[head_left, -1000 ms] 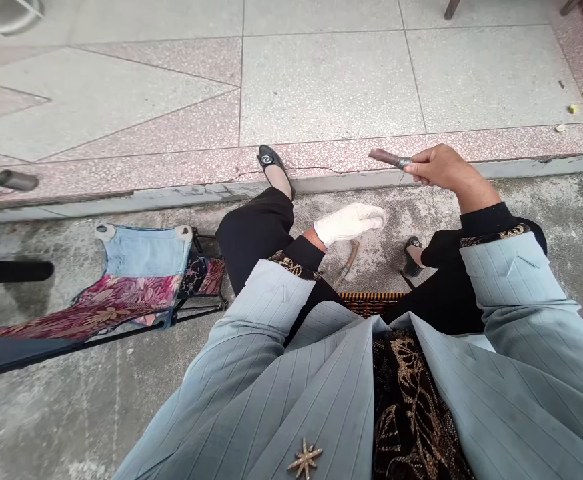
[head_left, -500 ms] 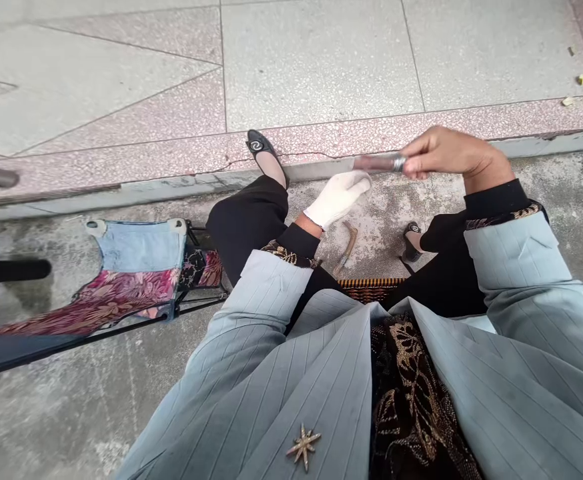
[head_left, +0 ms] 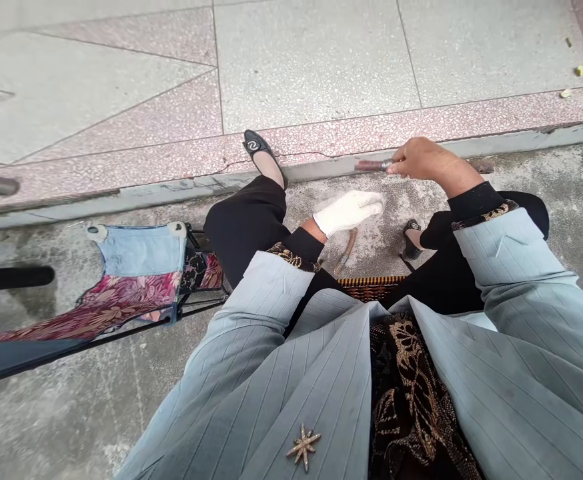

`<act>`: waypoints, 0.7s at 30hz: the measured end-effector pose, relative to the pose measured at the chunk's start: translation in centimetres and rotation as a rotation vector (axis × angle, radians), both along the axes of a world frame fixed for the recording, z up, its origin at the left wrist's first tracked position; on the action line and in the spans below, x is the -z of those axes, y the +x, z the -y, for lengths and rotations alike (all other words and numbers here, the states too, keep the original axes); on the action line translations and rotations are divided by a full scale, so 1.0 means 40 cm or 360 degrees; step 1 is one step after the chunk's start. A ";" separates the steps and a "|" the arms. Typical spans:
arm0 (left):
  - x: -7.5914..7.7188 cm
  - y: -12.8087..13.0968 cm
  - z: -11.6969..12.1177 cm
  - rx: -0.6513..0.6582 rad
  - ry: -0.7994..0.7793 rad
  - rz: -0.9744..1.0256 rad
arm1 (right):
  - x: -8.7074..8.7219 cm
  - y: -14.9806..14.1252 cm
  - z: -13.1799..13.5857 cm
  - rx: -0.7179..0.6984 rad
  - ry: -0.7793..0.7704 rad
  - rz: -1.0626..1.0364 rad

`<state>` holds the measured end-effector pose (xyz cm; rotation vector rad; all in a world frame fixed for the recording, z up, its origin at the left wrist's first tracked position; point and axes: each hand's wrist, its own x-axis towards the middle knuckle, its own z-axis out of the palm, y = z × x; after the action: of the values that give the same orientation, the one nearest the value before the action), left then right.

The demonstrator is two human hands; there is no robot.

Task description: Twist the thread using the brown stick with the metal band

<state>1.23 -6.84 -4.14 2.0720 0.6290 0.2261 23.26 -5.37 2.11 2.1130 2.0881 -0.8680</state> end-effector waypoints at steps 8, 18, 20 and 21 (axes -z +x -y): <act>0.001 -0.017 -0.006 -0.0023 -0.0700 0.0264 | 0.013 -0.017 0.025 -0.0614 -0.0960 -0.0004; 0.019 0.001 0.003 -0.0567 -0.1199 0.0741 | -0.078 0.007 0.042 -0.0295 -0.0615 -0.0773; 0.040 0.013 -0.007 -0.0735 -0.1221 0.0827 | -0.073 0.009 0.044 -0.0248 -0.0533 -0.0823; 0.053 0.018 -0.015 -0.0823 -0.1227 0.0861 | -0.070 0.010 0.045 -0.0239 -0.0517 -0.0838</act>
<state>1.95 -6.23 -6.25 1.0208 0.7467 0.6913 23.65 -7.16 4.90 1.6645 2.0796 -1.7498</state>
